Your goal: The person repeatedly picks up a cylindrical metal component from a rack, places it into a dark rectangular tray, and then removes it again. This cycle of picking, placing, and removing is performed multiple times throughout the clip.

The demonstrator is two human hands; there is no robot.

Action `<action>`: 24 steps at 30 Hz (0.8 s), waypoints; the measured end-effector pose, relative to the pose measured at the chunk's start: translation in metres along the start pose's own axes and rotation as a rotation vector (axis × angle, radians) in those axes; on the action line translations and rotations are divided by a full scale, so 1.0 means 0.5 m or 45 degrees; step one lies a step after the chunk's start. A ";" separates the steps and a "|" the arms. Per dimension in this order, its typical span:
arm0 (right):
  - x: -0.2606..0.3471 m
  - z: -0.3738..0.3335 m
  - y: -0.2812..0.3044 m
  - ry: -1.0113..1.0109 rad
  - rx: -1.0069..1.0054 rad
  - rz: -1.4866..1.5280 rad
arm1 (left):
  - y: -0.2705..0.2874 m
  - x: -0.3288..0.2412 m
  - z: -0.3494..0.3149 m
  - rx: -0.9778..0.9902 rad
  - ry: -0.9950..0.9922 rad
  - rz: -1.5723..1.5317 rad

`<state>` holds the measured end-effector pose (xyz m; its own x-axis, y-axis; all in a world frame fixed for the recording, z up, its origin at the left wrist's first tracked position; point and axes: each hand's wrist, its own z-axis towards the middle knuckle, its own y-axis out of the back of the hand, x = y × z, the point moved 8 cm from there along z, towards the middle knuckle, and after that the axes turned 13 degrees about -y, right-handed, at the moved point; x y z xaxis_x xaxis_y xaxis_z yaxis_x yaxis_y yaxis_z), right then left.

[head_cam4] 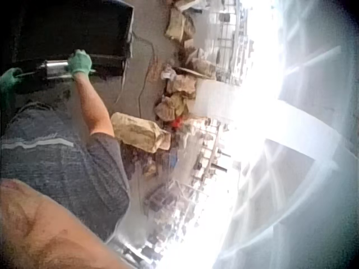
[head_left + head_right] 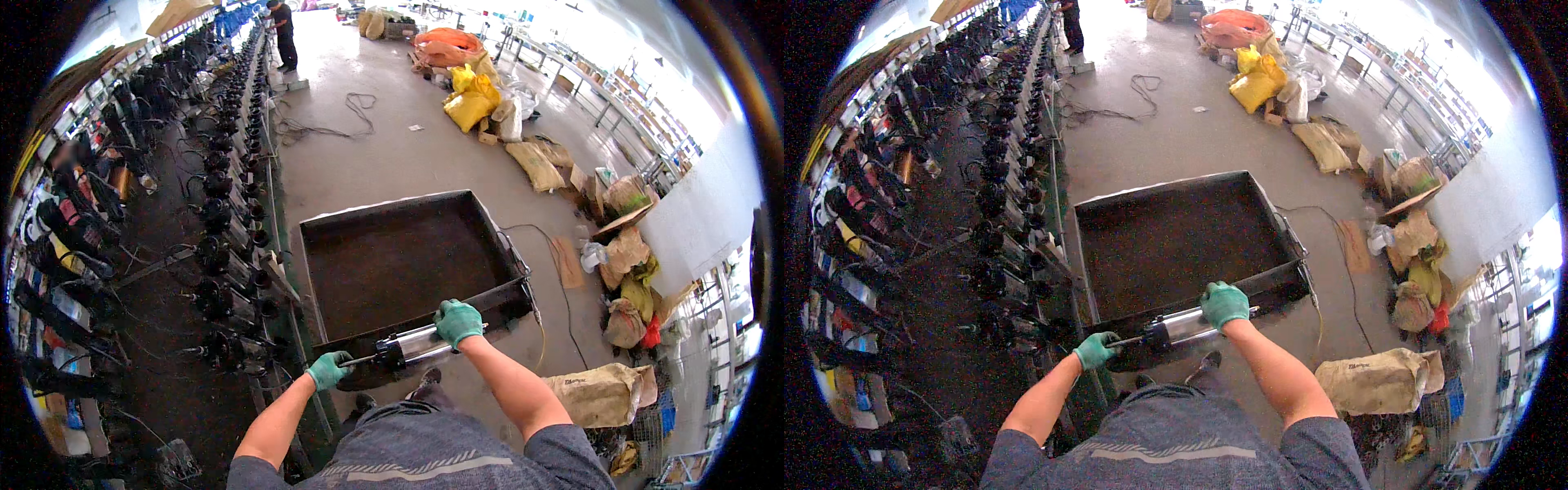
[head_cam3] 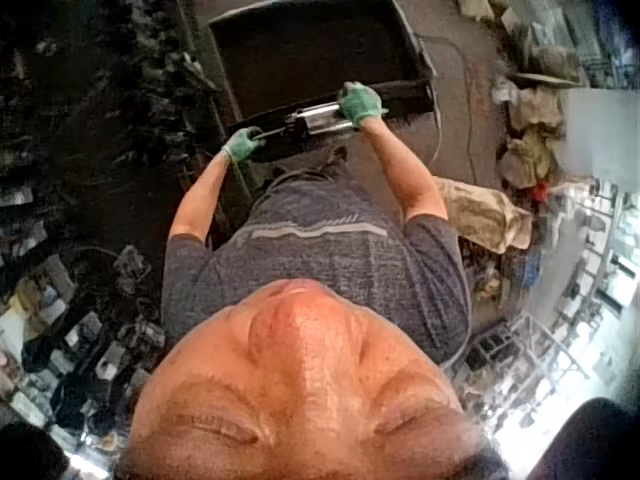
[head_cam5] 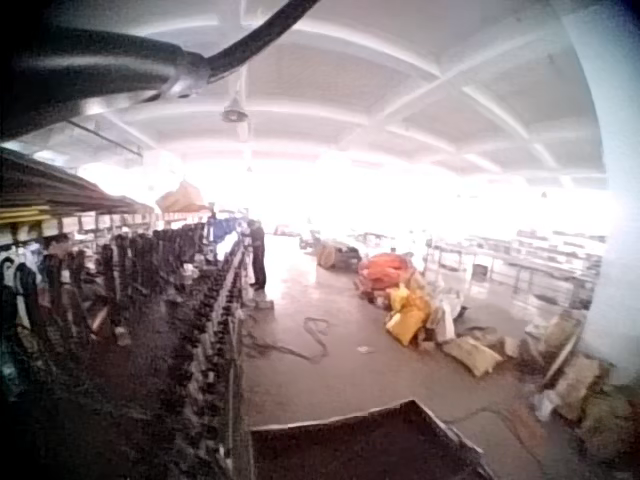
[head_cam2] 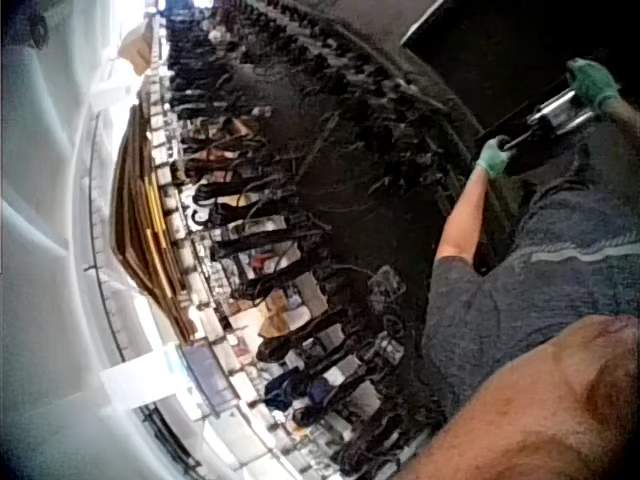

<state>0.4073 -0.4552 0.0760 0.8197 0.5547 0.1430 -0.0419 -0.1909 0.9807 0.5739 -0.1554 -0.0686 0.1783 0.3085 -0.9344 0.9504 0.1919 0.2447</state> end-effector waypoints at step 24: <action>-0.215 0.064 0.004 -0.155 0.338 1.121 | -0.015 -0.090 -0.137 -0.988 -0.070 0.444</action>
<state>0.3373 -0.5412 0.0584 0.6093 0.0357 0.7921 -0.5581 -0.6904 0.4604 0.5415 -0.1071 -0.0106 0.4596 0.4263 -0.7792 0.3991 0.6846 0.6099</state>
